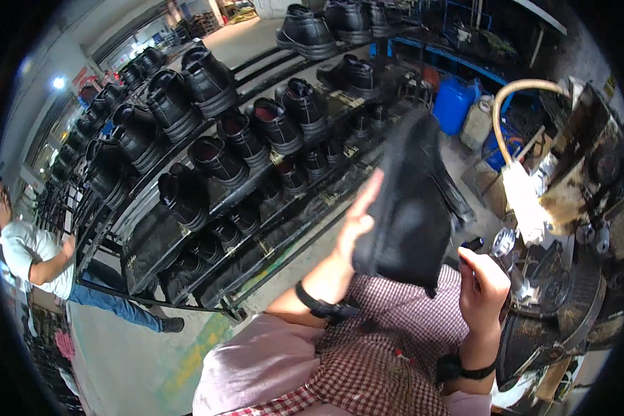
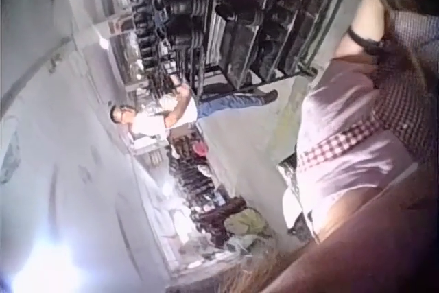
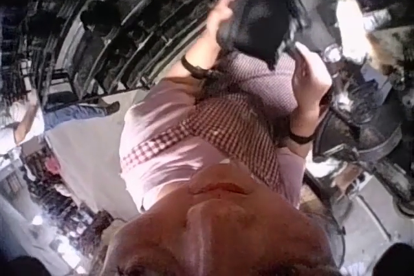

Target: The recorder uses a specialized sewing machine to stitch leather shoe uppers and soles, including rethreading the machine components.

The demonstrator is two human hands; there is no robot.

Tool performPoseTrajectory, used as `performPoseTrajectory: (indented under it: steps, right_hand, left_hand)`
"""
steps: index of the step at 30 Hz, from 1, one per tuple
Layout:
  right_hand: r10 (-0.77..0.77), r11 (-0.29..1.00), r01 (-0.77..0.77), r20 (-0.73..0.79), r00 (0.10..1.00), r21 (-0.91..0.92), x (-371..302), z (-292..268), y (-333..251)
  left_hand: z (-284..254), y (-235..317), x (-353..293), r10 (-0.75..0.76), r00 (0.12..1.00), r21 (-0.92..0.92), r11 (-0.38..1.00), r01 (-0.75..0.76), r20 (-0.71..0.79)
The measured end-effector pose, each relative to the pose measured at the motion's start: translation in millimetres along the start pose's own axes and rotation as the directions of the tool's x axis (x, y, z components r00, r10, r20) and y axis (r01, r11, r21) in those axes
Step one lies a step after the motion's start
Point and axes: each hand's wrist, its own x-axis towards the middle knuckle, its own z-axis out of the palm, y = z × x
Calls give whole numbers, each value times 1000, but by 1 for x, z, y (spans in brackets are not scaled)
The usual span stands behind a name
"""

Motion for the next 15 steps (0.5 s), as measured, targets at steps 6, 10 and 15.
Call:
performPoseTrajectory:
  steps: [6,10,15]
  right_hand:
    - [242,720,-334,231,942,608,-24,-8,-20]
    - [153,726,-317,305,940,610,-37,-23,-19]
    - [221,583,-466,422,879,666,-37,-26,-26]
  left_hand:
    - [-65,111,105,119,970,-389,900,-195,-210]
    - [-113,175,162,-86,922,-614,769,-181,-379]
    - [-123,179,195,61,809,-530,726,-438,-585]
